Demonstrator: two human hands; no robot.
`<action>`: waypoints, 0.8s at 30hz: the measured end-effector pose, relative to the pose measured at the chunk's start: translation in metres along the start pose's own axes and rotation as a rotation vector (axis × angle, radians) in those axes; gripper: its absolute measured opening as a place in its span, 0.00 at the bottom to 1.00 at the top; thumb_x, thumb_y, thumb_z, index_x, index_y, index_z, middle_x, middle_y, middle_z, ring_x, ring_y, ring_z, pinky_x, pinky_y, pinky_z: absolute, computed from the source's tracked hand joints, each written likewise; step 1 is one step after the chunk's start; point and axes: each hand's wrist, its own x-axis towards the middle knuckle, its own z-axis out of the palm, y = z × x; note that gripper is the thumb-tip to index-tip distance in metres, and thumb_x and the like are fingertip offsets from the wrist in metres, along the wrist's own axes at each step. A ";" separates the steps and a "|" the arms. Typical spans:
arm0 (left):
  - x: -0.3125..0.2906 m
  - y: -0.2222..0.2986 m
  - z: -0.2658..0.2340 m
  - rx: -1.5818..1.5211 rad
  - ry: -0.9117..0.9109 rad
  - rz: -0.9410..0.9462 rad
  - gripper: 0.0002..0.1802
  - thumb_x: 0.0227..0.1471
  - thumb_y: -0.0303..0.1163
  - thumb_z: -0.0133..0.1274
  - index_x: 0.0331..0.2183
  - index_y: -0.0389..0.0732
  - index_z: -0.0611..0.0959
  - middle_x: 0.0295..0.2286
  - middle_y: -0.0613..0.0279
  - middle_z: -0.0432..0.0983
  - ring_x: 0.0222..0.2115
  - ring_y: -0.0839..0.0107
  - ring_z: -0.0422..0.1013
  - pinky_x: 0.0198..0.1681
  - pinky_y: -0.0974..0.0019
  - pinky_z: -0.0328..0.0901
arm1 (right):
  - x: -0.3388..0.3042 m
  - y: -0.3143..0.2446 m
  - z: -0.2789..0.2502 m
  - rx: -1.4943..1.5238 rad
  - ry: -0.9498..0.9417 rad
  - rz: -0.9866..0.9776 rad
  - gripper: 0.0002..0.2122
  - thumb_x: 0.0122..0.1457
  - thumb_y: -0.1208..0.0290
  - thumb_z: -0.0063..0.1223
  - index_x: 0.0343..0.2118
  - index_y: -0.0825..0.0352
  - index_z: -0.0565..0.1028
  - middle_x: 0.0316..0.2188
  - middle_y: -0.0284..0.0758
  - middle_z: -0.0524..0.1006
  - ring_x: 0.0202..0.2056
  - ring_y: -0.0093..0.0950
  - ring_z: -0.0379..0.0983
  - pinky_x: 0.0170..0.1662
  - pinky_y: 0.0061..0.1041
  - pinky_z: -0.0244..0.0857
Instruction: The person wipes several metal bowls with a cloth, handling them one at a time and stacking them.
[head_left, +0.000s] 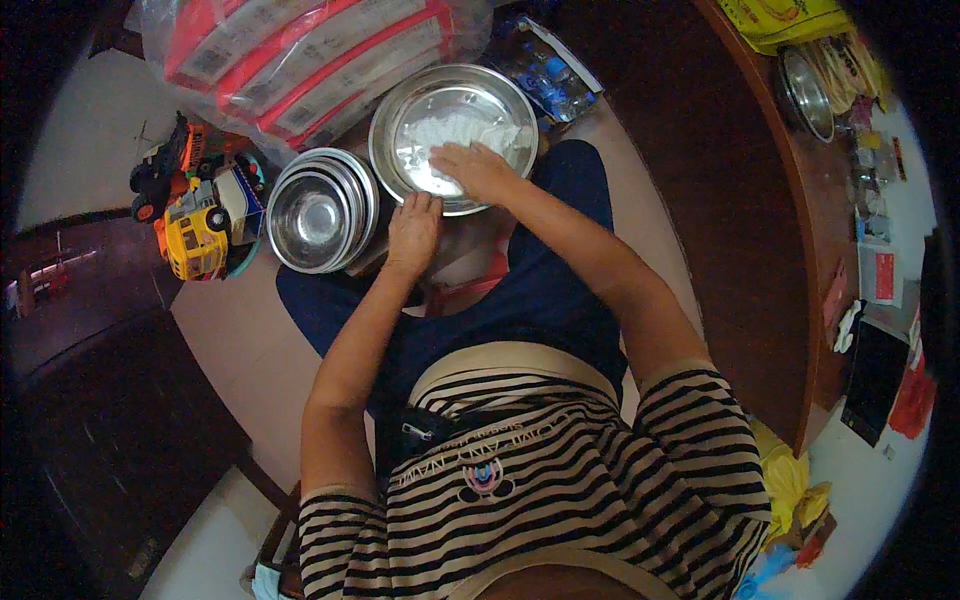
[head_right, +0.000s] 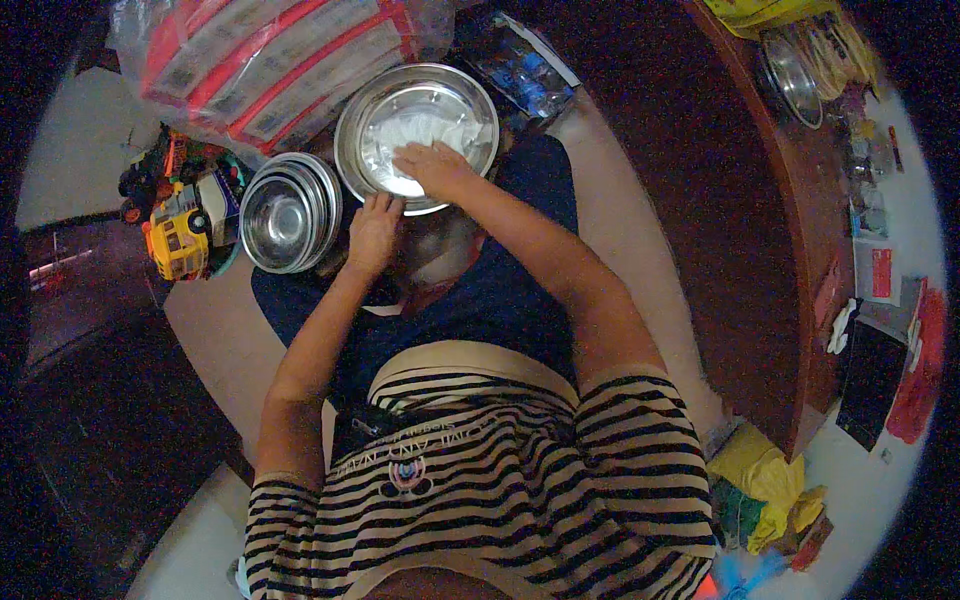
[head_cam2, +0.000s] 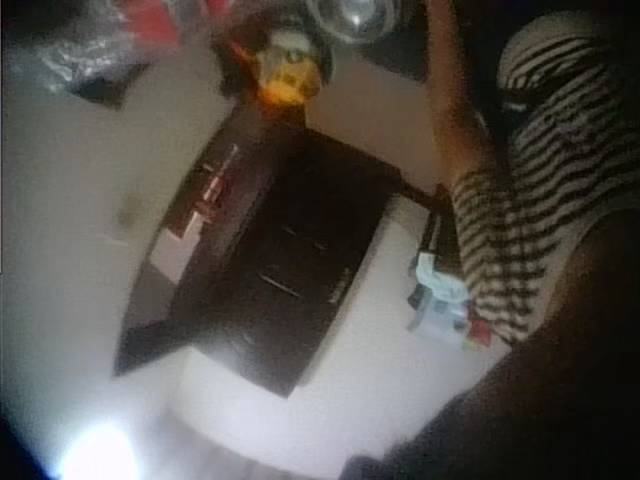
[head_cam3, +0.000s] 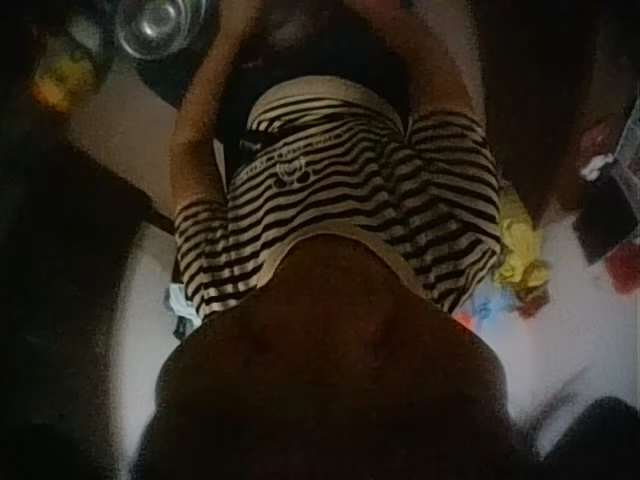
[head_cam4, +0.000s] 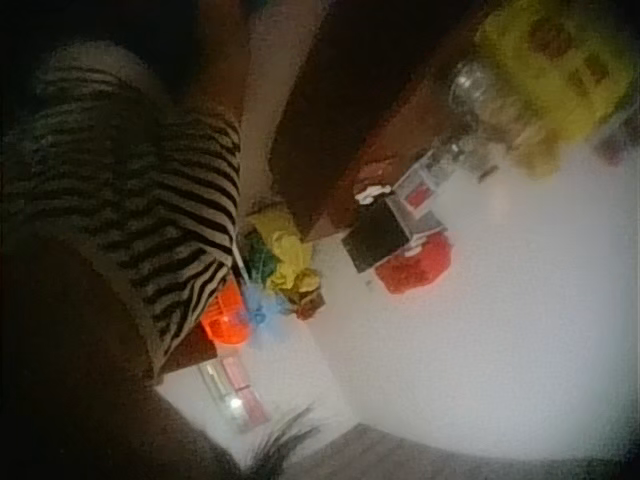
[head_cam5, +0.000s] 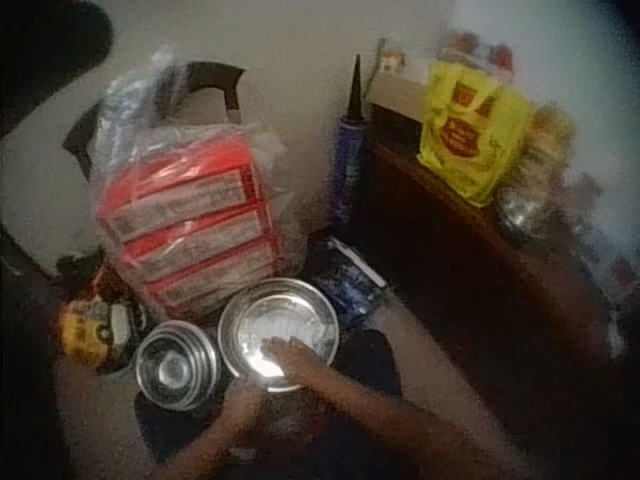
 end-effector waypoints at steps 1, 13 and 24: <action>0.001 0.001 -0.002 0.000 -0.006 0.005 0.16 0.40 0.28 0.50 0.36 0.41 0.75 0.34 0.58 0.67 0.40 0.59 0.64 0.39 0.60 0.64 | 0.002 0.008 0.003 0.004 0.000 0.007 0.21 0.48 0.75 0.45 0.49 0.59 0.66 0.54 0.30 0.62 0.54 0.28 0.57 0.50 0.37 0.56; -0.008 0.002 -0.004 -0.149 0.071 -0.055 0.12 0.45 0.28 0.45 0.35 0.45 0.78 0.39 0.64 0.72 0.41 0.63 0.67 0.41 0.64 0.66 | -0.020 -0.008 -0.007 0.093 -0.121 0.094 0.27 0.44 0.78 0.47 0.52 0.65 0.61 0.56 0.42 0.57 0.56 0.36 0.54 0.52 0.35 0.56; -0.006 0.004 -0.006 -0.106 -0.019 -0.044 0.13 0.44 0.27 0.43 0.34 0.45 0.78 0.38 0.65 0.73 0.39 0.64 0.68 0.39 0.64 0.67 | 0.035 0.009 0.002 0.017 -0.054 0.084 0.23 0.51 0.75 0.39 0.53 0.59 0.61 0.57 0.33 0.57 0.58 0.33 0.53 0.55 0.40 0.51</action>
